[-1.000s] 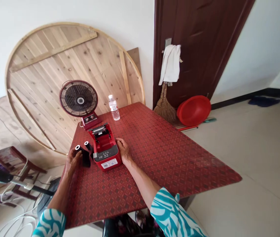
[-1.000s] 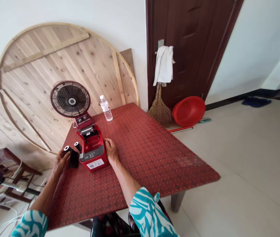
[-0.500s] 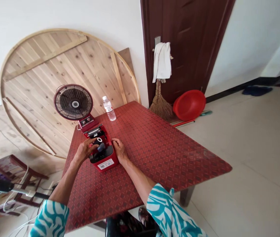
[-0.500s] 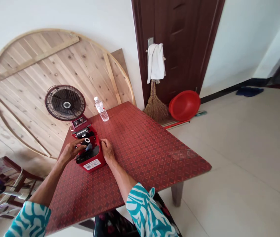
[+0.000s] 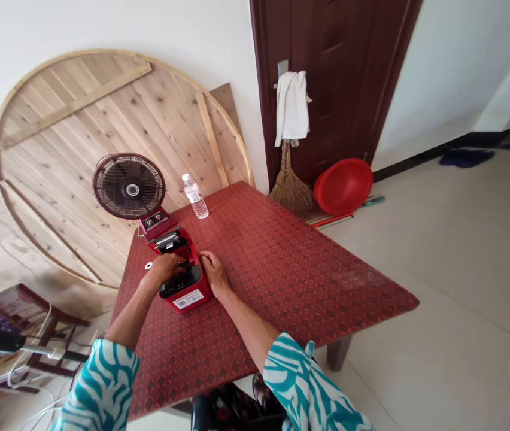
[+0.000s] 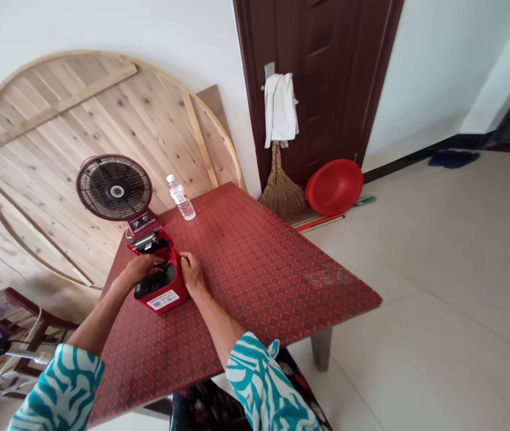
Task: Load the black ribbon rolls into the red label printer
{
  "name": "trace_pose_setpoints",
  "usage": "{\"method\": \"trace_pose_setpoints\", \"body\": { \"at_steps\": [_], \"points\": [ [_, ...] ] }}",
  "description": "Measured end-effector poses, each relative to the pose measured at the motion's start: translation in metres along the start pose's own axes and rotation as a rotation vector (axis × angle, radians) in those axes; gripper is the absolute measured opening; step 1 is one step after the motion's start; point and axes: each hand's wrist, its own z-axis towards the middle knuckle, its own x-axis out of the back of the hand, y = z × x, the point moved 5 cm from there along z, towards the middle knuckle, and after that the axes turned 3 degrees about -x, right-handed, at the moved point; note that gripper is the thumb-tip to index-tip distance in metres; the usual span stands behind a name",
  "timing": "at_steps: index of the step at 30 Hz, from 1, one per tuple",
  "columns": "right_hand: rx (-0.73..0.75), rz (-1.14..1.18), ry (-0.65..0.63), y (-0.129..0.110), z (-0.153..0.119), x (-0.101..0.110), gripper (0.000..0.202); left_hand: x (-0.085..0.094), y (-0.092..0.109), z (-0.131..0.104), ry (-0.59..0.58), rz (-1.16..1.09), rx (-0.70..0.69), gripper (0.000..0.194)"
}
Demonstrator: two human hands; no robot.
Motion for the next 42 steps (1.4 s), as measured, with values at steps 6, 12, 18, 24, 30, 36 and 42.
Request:
{"method": "trace_pose_setpoints", "body": {
  "at_steps": [6, 12, 18, 24, 30, 36, 42],
  "points": [
    [-0.009, -0.010, 0.002, -0.001, 0.000, 0.000, 0.026, -0.005, -0.001, 0.005, -0.031, -0.198, -0.142, 0.028],
    [-0.010, -0.012, 0.000, -0.002, -0.002, 0.001, 0.028, 0.013, -0.033, -0.050, 0.597, -0.546, 0.108, 0.034],
    [-0.025, -0.019, -0.006, 0.001, -0.003, 0.005, 0.031, 0.005, -0.065, -0.059, 0.998, -0.923, 0.141, 0.059],
    [-0.015, -0.014, -0.022, 0.004, -0.002, 0.006, 0.033, -0.005, -0.065, -0.036, 0.857, -1.135, 0.102, 0.066],
    [-0.027, -0.013, -0.023, 0.003, -0.003, 0.005, 0.036, -0.008, -0.057, -0.054, 0.888, -1.080, 0.099, 0.059],
    [-0.037, 0.002, -0.027, 0.007, -0.002, 0.005, 0.036, -0.026, -0.040, -0.077, 0.897, -1.003, 0.046, 0.054],
    [-0.030, 0.006, -0.027, 0.007, -0.002, 0.006, 0.035, -0.027, -0.036, -0.080, 0.897, -0.954, 0.045, 0.054]
  ]
}}
